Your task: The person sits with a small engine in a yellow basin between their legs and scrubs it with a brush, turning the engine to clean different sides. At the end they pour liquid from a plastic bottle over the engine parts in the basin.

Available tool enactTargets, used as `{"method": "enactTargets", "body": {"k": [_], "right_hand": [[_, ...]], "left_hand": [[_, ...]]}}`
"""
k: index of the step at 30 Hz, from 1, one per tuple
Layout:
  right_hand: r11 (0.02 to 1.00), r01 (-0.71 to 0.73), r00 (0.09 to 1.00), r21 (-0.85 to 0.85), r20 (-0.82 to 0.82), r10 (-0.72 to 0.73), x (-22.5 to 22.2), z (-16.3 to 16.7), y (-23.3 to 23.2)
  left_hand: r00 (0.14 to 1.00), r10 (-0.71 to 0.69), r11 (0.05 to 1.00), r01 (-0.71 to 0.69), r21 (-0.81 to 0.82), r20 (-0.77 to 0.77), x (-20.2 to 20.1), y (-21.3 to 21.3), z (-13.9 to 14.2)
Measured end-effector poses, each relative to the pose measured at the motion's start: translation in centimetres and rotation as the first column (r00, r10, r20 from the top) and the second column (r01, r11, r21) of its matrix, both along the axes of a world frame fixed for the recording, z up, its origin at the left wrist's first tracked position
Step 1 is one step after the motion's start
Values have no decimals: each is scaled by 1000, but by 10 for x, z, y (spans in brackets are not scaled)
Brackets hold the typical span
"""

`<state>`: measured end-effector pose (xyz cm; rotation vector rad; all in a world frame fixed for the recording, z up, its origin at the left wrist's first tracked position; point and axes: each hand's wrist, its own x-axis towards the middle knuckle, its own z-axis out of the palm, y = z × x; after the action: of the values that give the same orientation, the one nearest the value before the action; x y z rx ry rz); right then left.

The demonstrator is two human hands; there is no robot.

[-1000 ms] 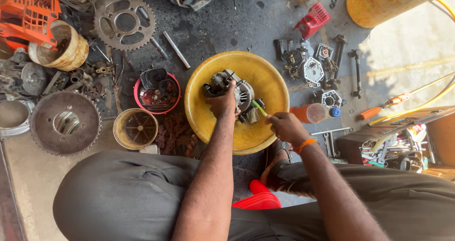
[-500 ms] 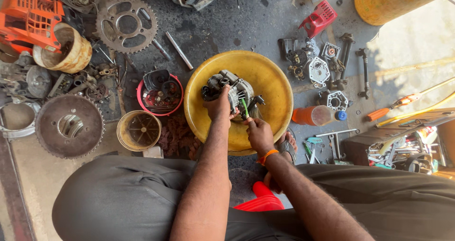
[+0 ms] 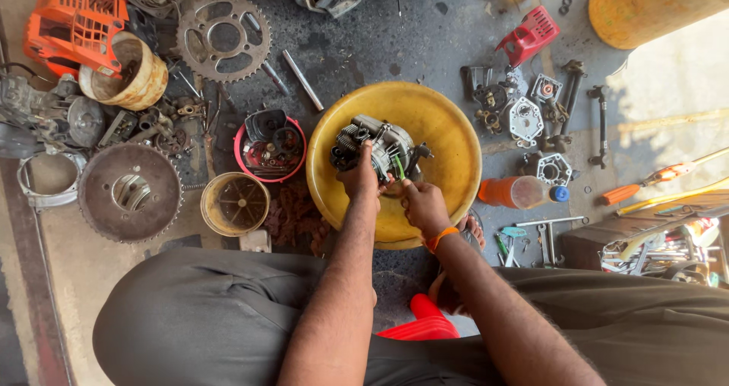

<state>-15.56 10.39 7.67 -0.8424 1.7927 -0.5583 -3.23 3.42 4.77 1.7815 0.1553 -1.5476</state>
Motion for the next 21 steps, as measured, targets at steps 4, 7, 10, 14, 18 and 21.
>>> {"method": "enactTargets", "body": {"k": [4, 7, 10, 14, 18, 21], "right_hand": [[930, 225, 633, 289, 683, -365, -17, -6, 11], [983, 128, 930, 134, 328, -166, -16, -14, 21], [942, -282, 762, -180, -638, 106, -11, -28, 23], [986, 144, 909, 79, 384, -164, -19, -39, 15], [979, 110, 768, 169, 611, -192, -29, -34, 11], [969, 88, 808, 232, 553, -206, -24, -31, 4]], "left_hand": [[943, -131, 976, 176, -125, 306, -15, 10, -2], [952, -172, 979, 195, -66, 255, -22, 17, -1], [909, -272, 958, 287, 0, 316, -29, 17, 1], [829, -298, 940, 341, -4, 473, -33, 13, 5], [973, -127, 987, 144, -75, 192, -20, 1, 21], [987, -122, 992, 123, 1, 106, -11, -11, 36]]}}
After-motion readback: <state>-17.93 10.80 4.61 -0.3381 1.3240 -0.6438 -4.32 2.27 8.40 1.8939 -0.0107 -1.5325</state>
